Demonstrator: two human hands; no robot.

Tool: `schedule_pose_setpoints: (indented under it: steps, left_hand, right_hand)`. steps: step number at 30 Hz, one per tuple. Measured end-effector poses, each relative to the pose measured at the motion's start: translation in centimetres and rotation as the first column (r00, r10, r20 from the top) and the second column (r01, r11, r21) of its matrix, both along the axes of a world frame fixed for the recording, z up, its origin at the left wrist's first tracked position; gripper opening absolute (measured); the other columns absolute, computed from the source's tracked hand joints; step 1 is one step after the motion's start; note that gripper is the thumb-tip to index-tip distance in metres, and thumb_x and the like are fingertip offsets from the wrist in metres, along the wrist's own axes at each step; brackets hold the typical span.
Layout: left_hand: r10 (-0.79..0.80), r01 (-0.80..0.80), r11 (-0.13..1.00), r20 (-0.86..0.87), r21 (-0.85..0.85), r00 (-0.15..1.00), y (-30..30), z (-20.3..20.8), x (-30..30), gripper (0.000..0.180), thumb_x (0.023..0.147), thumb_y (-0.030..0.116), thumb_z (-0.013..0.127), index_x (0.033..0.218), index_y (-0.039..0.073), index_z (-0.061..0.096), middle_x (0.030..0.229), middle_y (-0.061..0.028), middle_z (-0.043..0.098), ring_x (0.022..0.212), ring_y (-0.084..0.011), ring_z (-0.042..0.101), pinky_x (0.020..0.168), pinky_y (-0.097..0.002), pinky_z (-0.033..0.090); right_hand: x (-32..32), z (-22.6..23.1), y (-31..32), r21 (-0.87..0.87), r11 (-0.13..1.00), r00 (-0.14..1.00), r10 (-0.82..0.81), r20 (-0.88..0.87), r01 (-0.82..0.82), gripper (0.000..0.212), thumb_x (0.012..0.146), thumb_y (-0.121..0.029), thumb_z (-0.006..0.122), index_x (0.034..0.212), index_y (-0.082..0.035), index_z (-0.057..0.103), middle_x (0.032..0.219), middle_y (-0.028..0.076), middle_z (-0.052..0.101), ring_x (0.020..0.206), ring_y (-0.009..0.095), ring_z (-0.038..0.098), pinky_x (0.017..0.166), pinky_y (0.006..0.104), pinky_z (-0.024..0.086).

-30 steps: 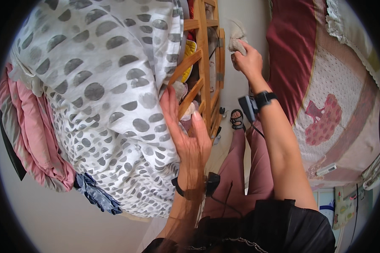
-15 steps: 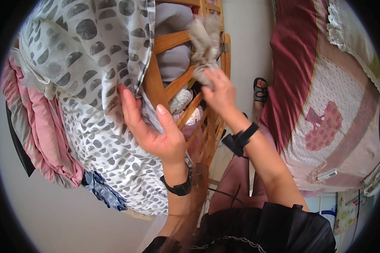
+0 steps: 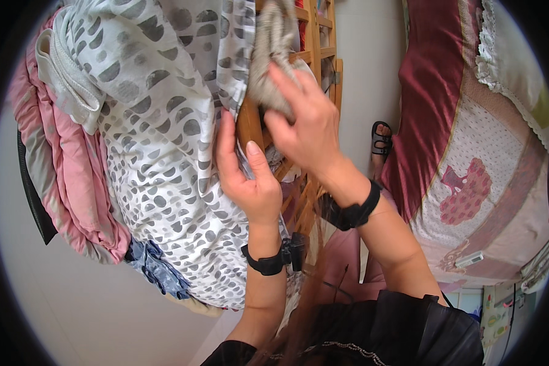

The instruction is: The person wipes a white cabinet door and a brass faucet handle with a cloth. They then move to a wooden chair and wipe its frame, followed by cleaning a small globe and a yellow plastic bin on a dark wooden table.

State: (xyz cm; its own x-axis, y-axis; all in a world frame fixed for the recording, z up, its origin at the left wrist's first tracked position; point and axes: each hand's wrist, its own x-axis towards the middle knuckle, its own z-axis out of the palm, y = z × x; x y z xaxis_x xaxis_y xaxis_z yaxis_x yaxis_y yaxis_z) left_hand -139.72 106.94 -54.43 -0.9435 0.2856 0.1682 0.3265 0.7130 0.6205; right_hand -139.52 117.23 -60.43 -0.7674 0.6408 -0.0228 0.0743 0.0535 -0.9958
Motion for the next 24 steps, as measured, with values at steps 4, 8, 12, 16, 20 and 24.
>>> schedule_pose_setpoints:
  steps: [4, 8, 12, 16, 20, 24]
  left_hand:
    - [-0.08, 0.069, 0.986, -0.069, -0.155, 0.994, 0.5, 0.7, 0.0, 0.042, 0.097, 0.007, 0.054, 0.138, -0.001, 0.055, 0.145, -0.0212, 0.051, 0.133, -0.0349, 0.05, 0.112, -0.0419, 0.036]
    - [-0.203, 0.153, 0.921, -0.106, -0.358, 0.973, 1.4, 1.5, -0.1, 0.041, 0.096, 0.006, 0.054, 0.137, 0.005, 0.058, 0.149, -0.0216, 0.047, 0.135, -0.0353, 0.047, 0.113, -0.0427, 0.034]
    - [-0.228, 0.091, 0.844, -0.201, -0.529, 0.953, 2.6, 0.3, 0.1, 0.053, 0.088, 0.023, 0.066, 0.139, 0.009, 0.058, 0.151, -0.0266, 0.04, 0.133, -0.0402, 0.047, 0.109, -0.0452, 0.036]
    - [-0.108, -0.043, 0.789, -0.207, -0.613, 0.972, 6.0, 0.3, 0.2, 0.066, 0.085, 0.019, 0.069, 0.146, 0.007, 0.049, 0.157, -0.026, 0.029, 0.142, -0.0416, 0.034, 0.115, -0.0497, 0.028]
    - [-0.249, 0.11, 0.891, -0.272, -0.441, 0.93, 8.0, -1.3, -2.8, 0.065, 0.085, 0.017, 0.067, 0.147, 0.007, 0.048, 0.159, -0.0261, 0.024, 0.145, -0.0431, 0.027, 0.118, -0.0529, 0.02]
    - [-0.21, 0.071, 0.9, -0.285, -0.43, 0.935, 9.8, -1.0, -4.6, 0.06, 0.087, 0.011, 0.065, 0.145, 0.008, 0.049, 0.155, -0.0237, 0.037, 0.143, -0.0412, 0.034, 0.116, -0.0482, 0.03]
  right_hand:
    - [-1.1, -5.6, 0.1, 0.044, 0.998, 0.991, -0.048, 0.124, 0.043, 0.045, 0.074, -0.013, 0.068, 0.119, -0.011, 0.068, 0.106, 0.013, 0.063, 0.093, 0.036, 0.065, 0.08, 0.0435, 0.054]
    - [-0.6, -13.6, 0.8, -0.003, 0.997, 0.867, 0.068, 0.494, -0.077, 0.042, 0.081, -0.019, 0.063, 0.121, -0.013, 0.067, 0.111, 0.01, 0.066, 0.102, 0.035, 0.064, 0.086, 0.0427, 0.052]
    - [-1.0, -16.9, 3.6, 0.027, 0.997, 0.832, 0.044, 0.553, -0.071, 0.045, 0.081, -0.019, 0.063, 0.126, -0.016, 0.064, 0.112, 0.011, 0.065, 0.102, 0.036, 0.064, 0.086, 0.046, 0.053]
    - [-1.1, -15.5, 4.4, 0.117, 0.992, 0.876, -0.023, 0.481, -0.038, 0.046, 0.08, -0.017, 0.063, 0.127, -0.016, 0.063, 0.111, 0.012, 0.064, 0.099, 0.037, 0.065, 0.084, 0.047, 0.054]
    - [-2.3, -11.4, 2.6, 0.159, 0.97, 0.919, 0.113, 0.377, -0.185, 0.05, 0.078, -0.014, 0.067, 0.128, -0.019, 0.061, 0.105, 0.013, 0.06, 0.096, 0.036, 0.065, 0.079, 0.0483, 0.055]
    - [-2.4, -16.4, 3.1, 0.31, 0.91, 0.879, 0.108, 0.465, -0.276, 0.051, 0.077, -0.013, 0.069, 0.126, -0.02, 0.06, 0.103, 0.014, 0.06, 0.097, 0.038, 0.065, 0.077, 0.0514, 0.055]
